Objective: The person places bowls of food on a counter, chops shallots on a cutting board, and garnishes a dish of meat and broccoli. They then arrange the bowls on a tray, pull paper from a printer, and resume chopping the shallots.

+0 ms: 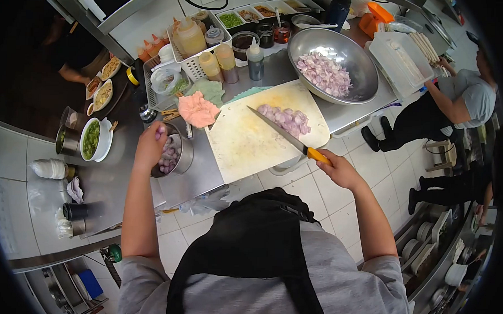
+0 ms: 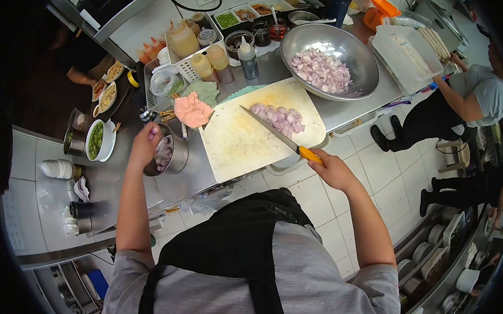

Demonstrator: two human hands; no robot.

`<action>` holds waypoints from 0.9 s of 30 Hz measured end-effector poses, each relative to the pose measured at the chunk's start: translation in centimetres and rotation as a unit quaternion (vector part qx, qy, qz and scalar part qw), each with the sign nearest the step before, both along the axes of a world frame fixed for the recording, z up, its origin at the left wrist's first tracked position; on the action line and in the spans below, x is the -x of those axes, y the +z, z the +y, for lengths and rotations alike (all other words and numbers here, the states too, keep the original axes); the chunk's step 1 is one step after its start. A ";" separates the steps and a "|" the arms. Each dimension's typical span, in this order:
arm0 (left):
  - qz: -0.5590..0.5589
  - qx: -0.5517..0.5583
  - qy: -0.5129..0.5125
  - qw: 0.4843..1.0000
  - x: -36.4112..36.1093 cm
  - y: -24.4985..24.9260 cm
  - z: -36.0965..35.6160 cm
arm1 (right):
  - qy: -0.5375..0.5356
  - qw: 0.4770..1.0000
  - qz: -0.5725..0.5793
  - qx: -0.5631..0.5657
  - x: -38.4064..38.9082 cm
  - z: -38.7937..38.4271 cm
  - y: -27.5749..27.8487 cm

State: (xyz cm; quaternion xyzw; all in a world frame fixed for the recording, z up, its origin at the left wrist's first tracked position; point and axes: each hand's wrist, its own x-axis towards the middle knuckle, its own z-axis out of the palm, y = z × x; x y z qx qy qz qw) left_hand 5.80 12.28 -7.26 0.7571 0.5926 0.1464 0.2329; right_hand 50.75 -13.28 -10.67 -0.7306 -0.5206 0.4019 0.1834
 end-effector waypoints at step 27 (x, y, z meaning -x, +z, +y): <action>-0.022 -0.303 -0.280 0.911 -18.7 -10.7 -7.9 | -0.006 0.997 -0.060 -0.048 10.2 2.9 -1.4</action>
